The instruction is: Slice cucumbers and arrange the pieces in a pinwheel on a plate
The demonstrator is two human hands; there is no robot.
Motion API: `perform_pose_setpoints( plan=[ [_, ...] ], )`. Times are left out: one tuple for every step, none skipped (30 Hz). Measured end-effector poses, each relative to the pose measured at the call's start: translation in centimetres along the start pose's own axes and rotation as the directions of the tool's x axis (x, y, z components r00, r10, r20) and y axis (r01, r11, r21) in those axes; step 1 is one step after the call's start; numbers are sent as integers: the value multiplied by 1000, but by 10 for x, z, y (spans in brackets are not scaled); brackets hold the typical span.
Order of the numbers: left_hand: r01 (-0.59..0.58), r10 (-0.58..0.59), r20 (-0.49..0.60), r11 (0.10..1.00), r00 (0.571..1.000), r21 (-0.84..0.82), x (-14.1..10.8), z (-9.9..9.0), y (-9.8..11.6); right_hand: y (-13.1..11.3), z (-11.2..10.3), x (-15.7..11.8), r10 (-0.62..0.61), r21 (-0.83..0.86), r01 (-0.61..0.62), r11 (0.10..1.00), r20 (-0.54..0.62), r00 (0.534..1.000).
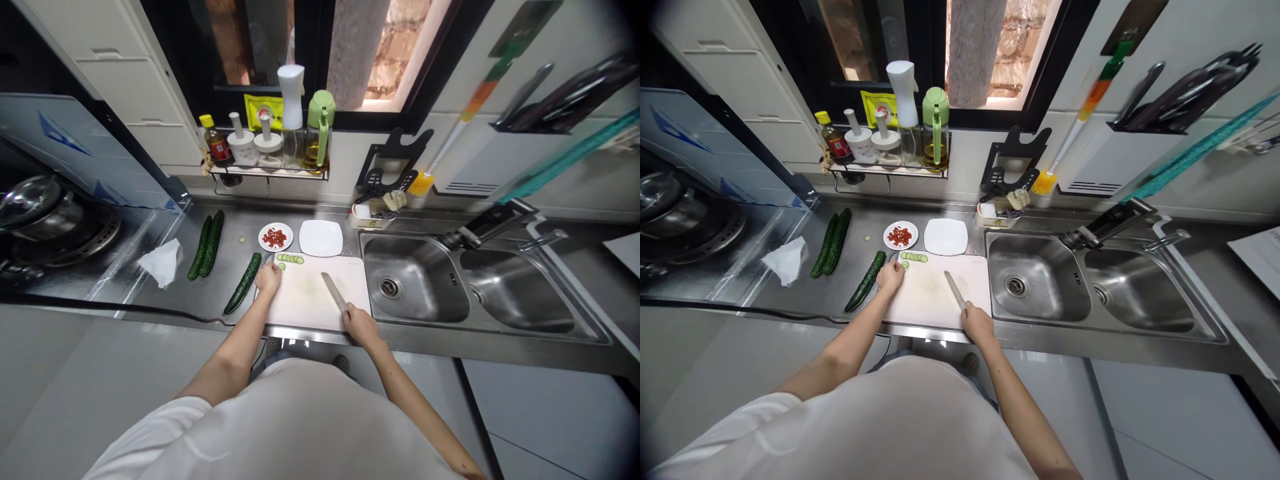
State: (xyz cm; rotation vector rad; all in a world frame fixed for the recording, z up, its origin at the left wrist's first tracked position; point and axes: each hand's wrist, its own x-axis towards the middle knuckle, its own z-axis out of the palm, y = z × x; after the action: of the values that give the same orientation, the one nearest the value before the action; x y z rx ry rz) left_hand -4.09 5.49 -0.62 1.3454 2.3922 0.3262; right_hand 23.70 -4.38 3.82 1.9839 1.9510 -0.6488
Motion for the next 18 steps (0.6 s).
perform_pose_setpoints(
  plan=[
    [-6,6,-3,1000,1000,-7,-1,0,1,0,0,0,0,1,0,1000,0,1000],
    [-15,14,-11,1000,1000,-16,-2,1,2,0,0,0,-2,1,2,1000,-1,1000],
    [-27,26,-22,999,999,-27,-4,1,4,0,1,1,-3,1,3,1000,-2,1000],
    [-42,41,-33,998,999,-38,-5,2,6,0,1,1,-3,1,3,1000,-3,1000],
    [-61,59,-42,997,997,-50,-6,3,9,0,0,1,-2,1,2,1000,-2,1000],
    [-80,78,-48,995,996,-63,-7,5,12,0,0,1,-3,2,3,1000,-1,1000],
    [-99,95,-52,992,994,-74,-8,6,15,0,0,1,-1,3,1,1000,1,1000],
    [-116,111,-57,990,992,-83,-9,7,19,0,0,1,1,5,-1,1000,2,1000],
    [-132,127,-61,987,990,-90,-10,9,22,1,1,0,4,8,-4,1000,2,1000],
    [-147,141,-64,985,988,-95,-10,10,25,1,1,0,6,11,-6,1000,1,1000],
    [-160,154,-66,982,986,-99,-10,11,27,1,1,0,8,14,-8,1000,-2,1000],
    [-172,166,-66,980,984,-100,-11,12,29,1,2,0,10,15,-10,1000,-4,1000],
    [-183,178,-62,978,982,-100,-11,13,31,1,2,0,11,17,-11,1000,-6,1000],
    [-193,188,-57,976,981,-98,-11,14,33,1,2,0,13,18,-13,1000,-6,1000],
    [-201,197,-52,975,979,-94,-11,15,34,1,2,-1,14,19,-14,1000,-6,1000],
    [-210,206,-48,974,977,-90,-11,16,36,0,2,-1,15,20,-14,1000,-5,1000],
    [-221,218,-42,971,975,-87,-11,16,38,0,1,-1,15,20,-15,1000,-4,1000],
    [-233,231,-34,969,972,-83,-11,17,40,0,1,-2,15,19,-15,1000,-4,1000]
  ],
)
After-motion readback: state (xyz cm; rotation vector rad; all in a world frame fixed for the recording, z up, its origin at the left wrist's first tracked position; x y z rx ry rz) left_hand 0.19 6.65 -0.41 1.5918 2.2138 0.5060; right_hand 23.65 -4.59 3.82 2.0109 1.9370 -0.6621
